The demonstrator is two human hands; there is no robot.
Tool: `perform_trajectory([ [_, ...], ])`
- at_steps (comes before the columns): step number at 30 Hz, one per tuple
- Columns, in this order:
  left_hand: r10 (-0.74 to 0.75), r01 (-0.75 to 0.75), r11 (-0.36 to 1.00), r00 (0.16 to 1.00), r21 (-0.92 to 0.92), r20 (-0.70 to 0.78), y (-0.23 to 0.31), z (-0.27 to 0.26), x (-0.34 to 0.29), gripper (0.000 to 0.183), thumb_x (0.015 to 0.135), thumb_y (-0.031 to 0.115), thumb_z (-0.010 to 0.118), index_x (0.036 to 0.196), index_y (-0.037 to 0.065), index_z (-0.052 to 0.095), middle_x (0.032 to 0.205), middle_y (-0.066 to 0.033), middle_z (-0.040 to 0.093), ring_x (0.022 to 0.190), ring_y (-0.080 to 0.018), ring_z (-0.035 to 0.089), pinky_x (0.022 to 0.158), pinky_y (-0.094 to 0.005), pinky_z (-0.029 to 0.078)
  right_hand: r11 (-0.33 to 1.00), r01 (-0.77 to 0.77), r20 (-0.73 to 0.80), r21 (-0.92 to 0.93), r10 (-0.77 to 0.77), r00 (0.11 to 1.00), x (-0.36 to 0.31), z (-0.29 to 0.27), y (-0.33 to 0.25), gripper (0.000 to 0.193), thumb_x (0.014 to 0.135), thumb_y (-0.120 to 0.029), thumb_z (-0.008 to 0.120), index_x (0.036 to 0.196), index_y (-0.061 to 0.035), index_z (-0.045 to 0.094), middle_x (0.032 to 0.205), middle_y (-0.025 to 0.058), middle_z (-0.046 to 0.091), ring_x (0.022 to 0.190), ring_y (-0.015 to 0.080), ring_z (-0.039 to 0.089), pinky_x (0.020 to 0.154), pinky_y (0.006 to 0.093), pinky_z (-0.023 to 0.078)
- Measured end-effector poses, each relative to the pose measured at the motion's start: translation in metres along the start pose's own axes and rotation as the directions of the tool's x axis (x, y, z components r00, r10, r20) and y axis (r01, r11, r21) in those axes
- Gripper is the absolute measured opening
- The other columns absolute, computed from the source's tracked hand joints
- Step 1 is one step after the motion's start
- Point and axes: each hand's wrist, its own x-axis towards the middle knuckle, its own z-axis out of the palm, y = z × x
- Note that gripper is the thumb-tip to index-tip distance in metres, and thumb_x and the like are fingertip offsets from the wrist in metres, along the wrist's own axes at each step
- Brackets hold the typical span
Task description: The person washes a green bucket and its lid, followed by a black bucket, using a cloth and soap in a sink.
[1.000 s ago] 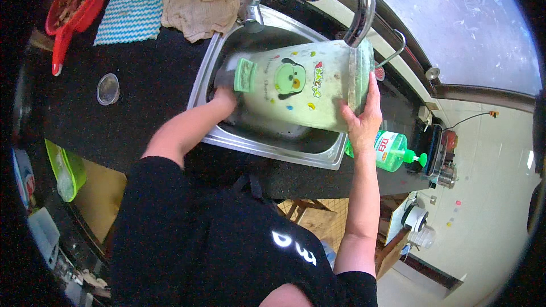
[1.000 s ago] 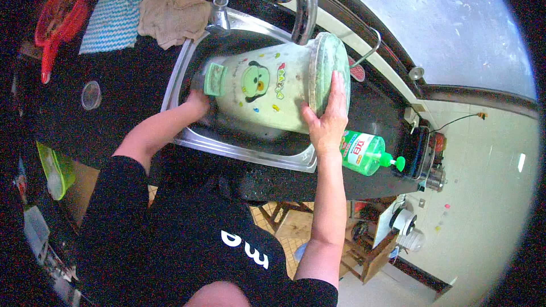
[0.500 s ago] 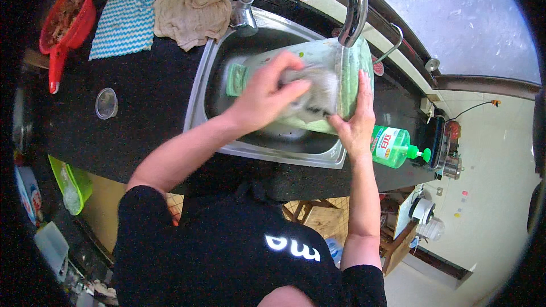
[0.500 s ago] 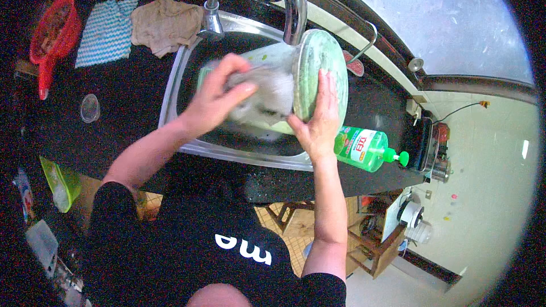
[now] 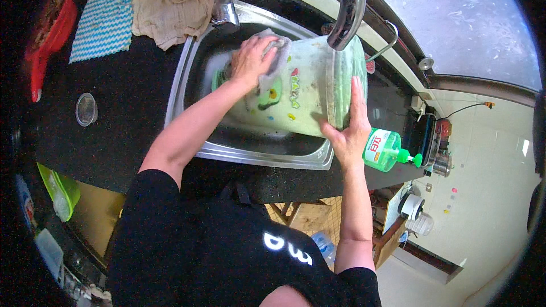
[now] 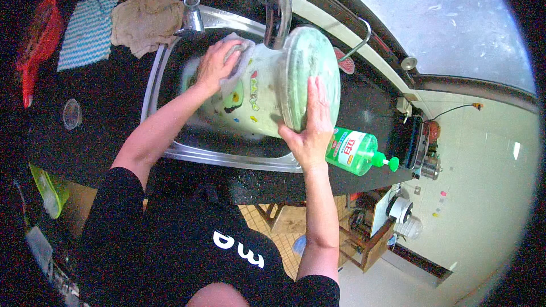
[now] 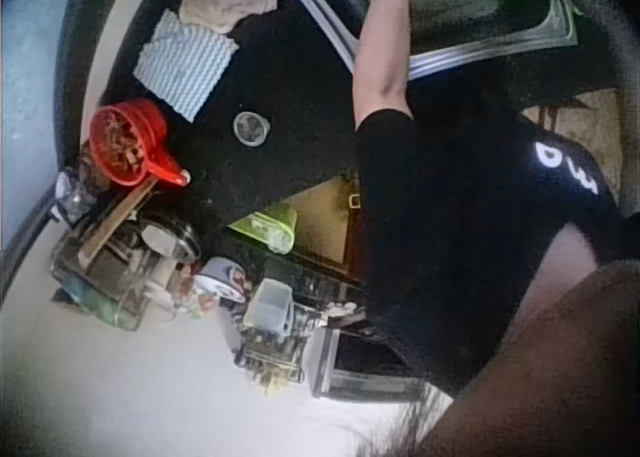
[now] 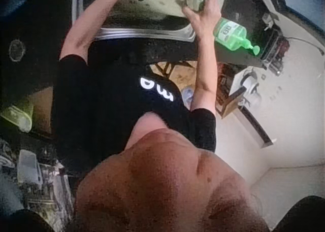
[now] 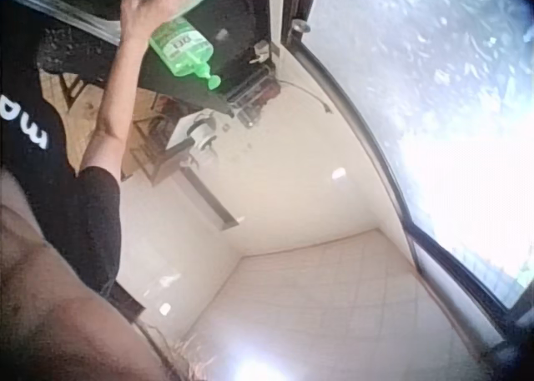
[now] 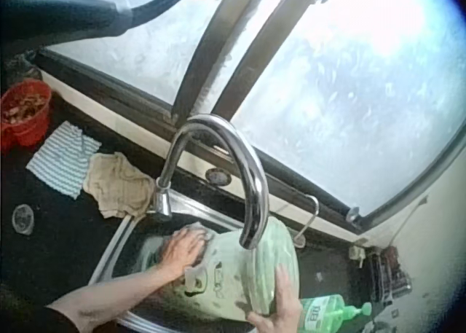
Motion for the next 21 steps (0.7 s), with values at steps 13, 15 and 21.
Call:
perform_trajectory([
  [13, -0.107, 0.038, 0.885, 0.987, -0.464, -0.122, 0.075, -0.013, 0.000, 0.022, 0.083, 0.010, 0.054, 0.105, 0.005, 0.056, 0.099, -0.0127, 0.062, 0.096, -0.0291, 0.059, 0.083, -0.0340, 0.044, 0.971, 0.136, 0.087, -0.199, -0.120, 0.989, 0.009, 0.017, -0.007, 0.083, 0.053, -0.010, 0.065, 0.131, -0.0005, 0.038, 0.135, 0.0224, 0.036, 0.124, 0.0361, 0.037, 0.104, 0.0455, 0.028],
  [15, -0.103, 0.057, 0.886, 0.992, -0.460, -0.076, 0.084, -0.017, -0.004, 0.022, 0.083, 0.010, 0.054, 0.104, 0.005, 0.056, 0.099, -0.0131, 0.062, 0.096, -0.0287, 0.059, 0.083, -0.0342, 0.044, 0.968, 0.132, 0.019, -0.214, -0.131, 0.991, 0.001, 0.013, -0.011, 0.077, 0.054, -0.004, 0.062, 0.129, -0.0001, 0.041, 0.131, 0.0214, 0.042, 0.120, 0.0347, 0.043, 0.101, 0.0413, 0.034],
  [21, 0.031, -0.029, 0.971, 1.000, -0.239, 0.004, 0.120, -0.015, 0.014, 0.027, 0.077, 0.015, 0.060, 0.103, 0.010, 0.057, 0.089, -0.0159, 0.059, 0.085, -0.0353, 0.057, 0.074, -0.0456, 0.045, 0.994, -0.076, -0.143, -0.084, 0.063, 0.988, -0.007, -0.004, -0.017, 0.070, 0.058, 0.000, 0.056, 0.127, 0.0000, 0.045, 0.125, 0.0158, 0.051, 0.113, 0.0251, 0.052, 0.097, 0.0336, 0.038],
])
